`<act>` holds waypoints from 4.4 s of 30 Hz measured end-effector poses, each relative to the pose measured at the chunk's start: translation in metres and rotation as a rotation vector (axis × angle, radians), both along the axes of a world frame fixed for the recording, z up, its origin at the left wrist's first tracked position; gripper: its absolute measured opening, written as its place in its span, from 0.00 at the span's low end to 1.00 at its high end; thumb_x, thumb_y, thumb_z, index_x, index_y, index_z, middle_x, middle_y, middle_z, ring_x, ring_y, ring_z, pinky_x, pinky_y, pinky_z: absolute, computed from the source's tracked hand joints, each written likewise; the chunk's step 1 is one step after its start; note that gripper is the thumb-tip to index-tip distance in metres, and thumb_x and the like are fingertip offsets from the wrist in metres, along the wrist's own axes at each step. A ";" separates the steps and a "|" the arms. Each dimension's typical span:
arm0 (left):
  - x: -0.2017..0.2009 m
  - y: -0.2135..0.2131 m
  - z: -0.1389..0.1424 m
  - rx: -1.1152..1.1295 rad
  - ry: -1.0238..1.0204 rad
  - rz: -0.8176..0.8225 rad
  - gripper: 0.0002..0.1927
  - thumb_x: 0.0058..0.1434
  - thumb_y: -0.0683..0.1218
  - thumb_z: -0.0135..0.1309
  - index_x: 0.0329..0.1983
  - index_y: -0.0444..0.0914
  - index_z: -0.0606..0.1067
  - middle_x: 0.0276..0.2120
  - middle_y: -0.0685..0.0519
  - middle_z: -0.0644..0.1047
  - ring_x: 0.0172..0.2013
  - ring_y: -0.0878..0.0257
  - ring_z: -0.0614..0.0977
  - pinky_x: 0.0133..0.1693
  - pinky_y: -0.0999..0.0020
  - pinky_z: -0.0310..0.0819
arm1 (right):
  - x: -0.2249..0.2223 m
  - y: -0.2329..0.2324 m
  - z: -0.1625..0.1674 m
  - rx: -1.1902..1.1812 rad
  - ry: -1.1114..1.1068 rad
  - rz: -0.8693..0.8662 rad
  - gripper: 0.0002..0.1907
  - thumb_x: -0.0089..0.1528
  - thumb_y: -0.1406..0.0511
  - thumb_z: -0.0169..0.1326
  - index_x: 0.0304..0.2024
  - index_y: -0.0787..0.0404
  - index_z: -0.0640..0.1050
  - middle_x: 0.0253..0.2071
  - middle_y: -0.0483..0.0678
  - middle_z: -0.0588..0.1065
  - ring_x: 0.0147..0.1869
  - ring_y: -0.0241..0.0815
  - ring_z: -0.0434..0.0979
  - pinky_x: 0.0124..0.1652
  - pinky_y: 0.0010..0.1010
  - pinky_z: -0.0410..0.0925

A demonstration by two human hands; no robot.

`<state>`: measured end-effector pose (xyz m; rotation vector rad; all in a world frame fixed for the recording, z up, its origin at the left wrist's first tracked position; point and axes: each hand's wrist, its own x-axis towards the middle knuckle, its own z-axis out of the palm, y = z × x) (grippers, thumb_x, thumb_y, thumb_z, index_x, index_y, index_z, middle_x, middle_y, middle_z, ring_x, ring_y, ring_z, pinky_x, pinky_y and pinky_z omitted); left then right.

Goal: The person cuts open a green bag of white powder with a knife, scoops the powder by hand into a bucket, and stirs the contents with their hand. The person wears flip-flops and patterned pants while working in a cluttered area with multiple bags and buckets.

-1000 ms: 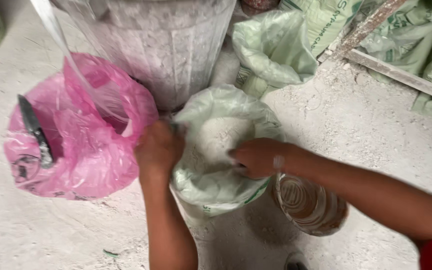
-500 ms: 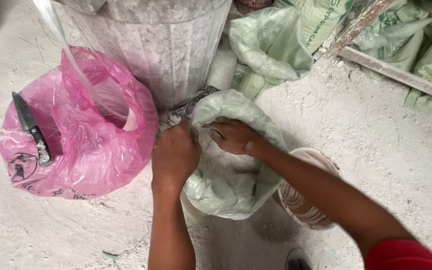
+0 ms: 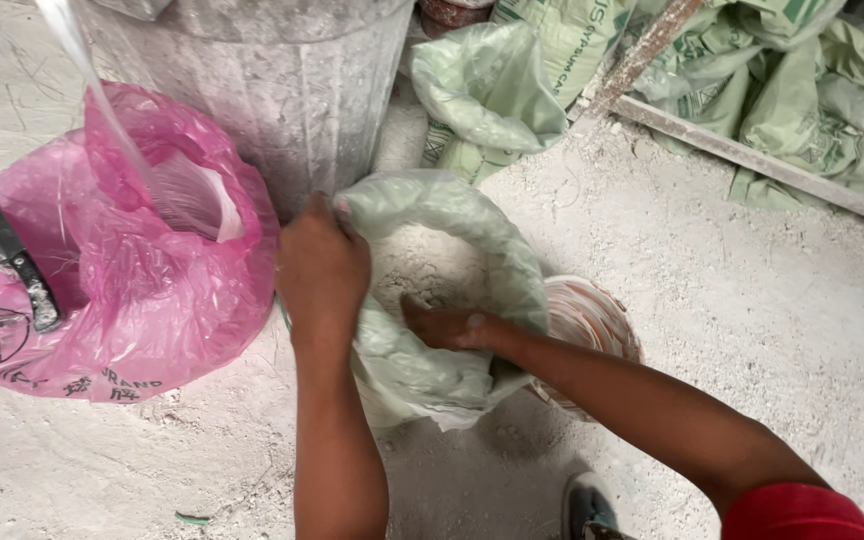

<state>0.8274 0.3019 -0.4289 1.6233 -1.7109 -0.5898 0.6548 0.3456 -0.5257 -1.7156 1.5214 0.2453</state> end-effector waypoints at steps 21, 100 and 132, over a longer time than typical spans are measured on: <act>0.008 0.001 -0.004 -0.118 -0.001 -0.102 0.12 0.67 0.46 0.50 0.41 0.30 0.75 0.36 0.31 0.79 0.40 0.31 0.80 0.41 0.38 0.71 | 0.005 0.012 -0.017 0.122 -0.002 -0.025 0.37 0.72 0.44 0.27 0.74 0.60 0.52 0.77 0.58 0.46 0.80 0.55 0.42 0.72 0.54 0.42; -0.041 0.085 0.059 -0.326 -0.192 -0.312 0.18 0.73 0.48 0.57 0.56 0.28 0.76 0.46 0.32 0.76 0.48 0.36 0.79 0.49 0.45 0.72 | -0.252 0.127 -0.074 0.146 -0.647 -0.910 0.27 0.70 0.55 0.40 0.72 0.51 0.64 0.53 0.69 0.78 0.54 0.67 0.75 0.57 0.52 0.72; 0.025 0.048 -0.005 0.097 -0.300 -0.238 0.23 0.64 0.40 0.44 0.63 0.36 0.65 0.52 0.33 0.70 0.45 0.32 0.80 0.45 0.42 0.75 | 0.013 -0.057 -0.066 -0.029 -0.148 0.033 0.26 0.68 0.53 0.44 0.64 0.56 0.70 0.54 0.55 0.79 0.56 0.47 0.81 0.67 0.46 0.64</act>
